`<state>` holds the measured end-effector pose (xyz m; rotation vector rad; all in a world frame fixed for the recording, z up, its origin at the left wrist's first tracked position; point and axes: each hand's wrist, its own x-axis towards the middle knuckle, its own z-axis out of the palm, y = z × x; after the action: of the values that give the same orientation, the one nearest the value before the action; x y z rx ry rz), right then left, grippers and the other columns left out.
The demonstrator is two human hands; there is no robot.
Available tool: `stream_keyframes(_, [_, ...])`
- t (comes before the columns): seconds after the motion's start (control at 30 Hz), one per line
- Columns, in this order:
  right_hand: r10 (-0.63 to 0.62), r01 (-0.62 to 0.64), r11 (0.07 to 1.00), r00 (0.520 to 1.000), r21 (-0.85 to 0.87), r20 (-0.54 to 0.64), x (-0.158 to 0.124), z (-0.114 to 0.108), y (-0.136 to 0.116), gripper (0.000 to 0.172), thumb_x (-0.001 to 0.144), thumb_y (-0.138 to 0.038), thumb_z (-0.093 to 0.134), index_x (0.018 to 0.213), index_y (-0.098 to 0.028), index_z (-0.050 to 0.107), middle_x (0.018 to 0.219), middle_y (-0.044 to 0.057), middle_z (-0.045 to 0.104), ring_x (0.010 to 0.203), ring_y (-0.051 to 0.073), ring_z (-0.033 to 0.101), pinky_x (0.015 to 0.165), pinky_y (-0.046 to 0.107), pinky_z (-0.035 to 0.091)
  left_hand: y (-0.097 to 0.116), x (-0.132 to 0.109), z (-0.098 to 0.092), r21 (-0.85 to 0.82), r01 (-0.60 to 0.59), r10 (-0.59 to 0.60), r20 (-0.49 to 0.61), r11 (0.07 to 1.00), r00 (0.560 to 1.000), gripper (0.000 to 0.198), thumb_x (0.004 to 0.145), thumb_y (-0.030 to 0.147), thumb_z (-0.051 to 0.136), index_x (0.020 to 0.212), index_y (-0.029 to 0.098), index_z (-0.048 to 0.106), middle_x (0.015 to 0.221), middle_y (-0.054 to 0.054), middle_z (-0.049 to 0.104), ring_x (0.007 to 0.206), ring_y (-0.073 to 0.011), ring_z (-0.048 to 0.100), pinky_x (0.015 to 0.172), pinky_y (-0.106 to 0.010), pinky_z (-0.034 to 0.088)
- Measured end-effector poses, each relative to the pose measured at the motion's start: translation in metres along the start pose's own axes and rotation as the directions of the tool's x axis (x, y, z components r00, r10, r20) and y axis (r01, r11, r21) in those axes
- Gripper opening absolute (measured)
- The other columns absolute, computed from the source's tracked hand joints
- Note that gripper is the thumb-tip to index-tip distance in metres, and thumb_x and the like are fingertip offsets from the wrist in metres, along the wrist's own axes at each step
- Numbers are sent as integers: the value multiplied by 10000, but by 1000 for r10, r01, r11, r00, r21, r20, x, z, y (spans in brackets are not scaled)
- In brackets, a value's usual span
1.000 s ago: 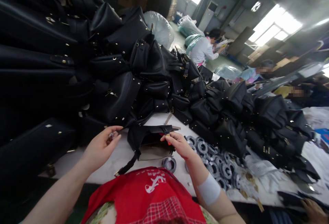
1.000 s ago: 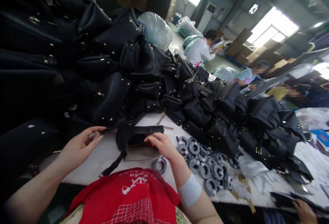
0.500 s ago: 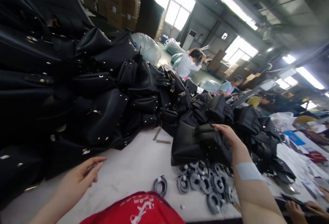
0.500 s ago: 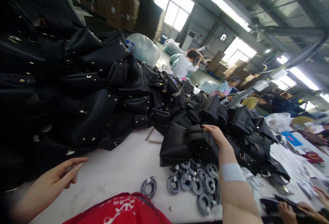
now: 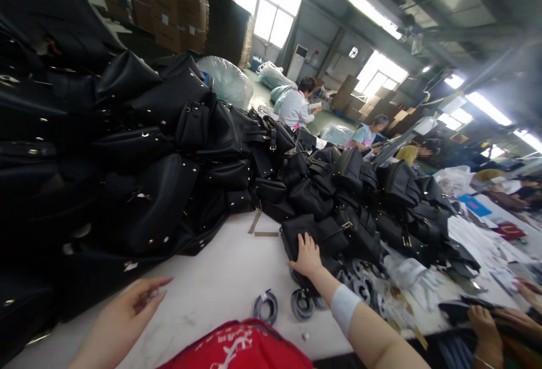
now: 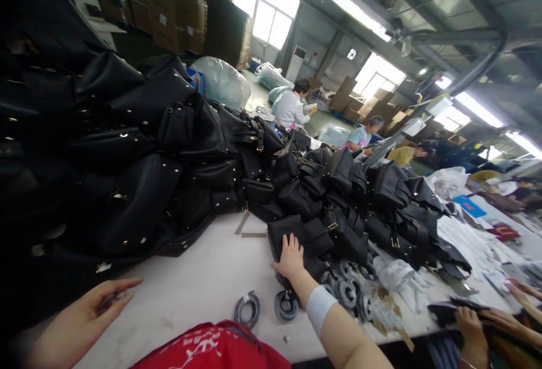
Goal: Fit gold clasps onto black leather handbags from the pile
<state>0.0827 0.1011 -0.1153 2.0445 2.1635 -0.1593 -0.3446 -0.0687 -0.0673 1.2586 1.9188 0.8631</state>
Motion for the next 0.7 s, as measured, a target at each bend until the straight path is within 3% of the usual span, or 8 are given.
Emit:
stream_keyframes(0.07, [4,0,997,999,-82,44,-6,20,-8,1067,617,-368,759,1504,-147,209,1562,212,157,1425,372,172,1099,524,208,12,-7,-6,-38,101,-98,56,994,994,488,674,574,586,959,204,728,784,-67,739,704,-249,705,621,-306,579])
stream_keyframes(0.13, [-8,18,995,995,-102,101,-3,24,-9,997,677,-295,705,1512,-145,180,1563,213,149,1430,359,168,1085,502,252,20,-14,-9,-95,168,-159,93,981,983,500,673,576,603,959,183,718,676,-58,713,665,-259,705,600,-321,581])
stream_keyframes(0.3, [-130,153,985,961,-81,243,33,-2,2,773,742,-75,565,1472,-100,313,1504,233,300,1349,319,362,1048,385,330,23,-21,-10,-261,282,-263,103,923,959,466,609,506,705,920,159,690,731,-77,735,743,-281,723,687,-349,600])
stream_keyframes(0.43, [-255,280,960,912,-31,322,65,-19,14,675,776,-28,509,1431,-163,416,1406,153,473,1241,256,483,1040,327,336,19,-24,-8,-320,361,-354,80,876,932,465,579,460,734,925,155,677,794,-77,741,760,-250,718,743,-333,593])
stream_keyframes(0.57, [-316,336,942,899,-16,303,66,-24,9,614,776,-30,536,1375,-155,486,1367,148,509,1209,277,479,1052,366,323,18,-27,-9,-315,381,-377,74,869,923,443,563,432,738,908,160,683,793,-51,728,725,-224,700,702,-303,587])
stream_keyframes(0.7, [-317,329,944,926,-27,204,33,-13,-24,483,844,-60,463,1326,-45,485,1344,254,475,1231,325,432,1043,452,320,8,-26,-10,-206,329,-332,22,921,943,459,591,496,716,928,185,690,737,-5,688,695,-214,656,642,-305,574])
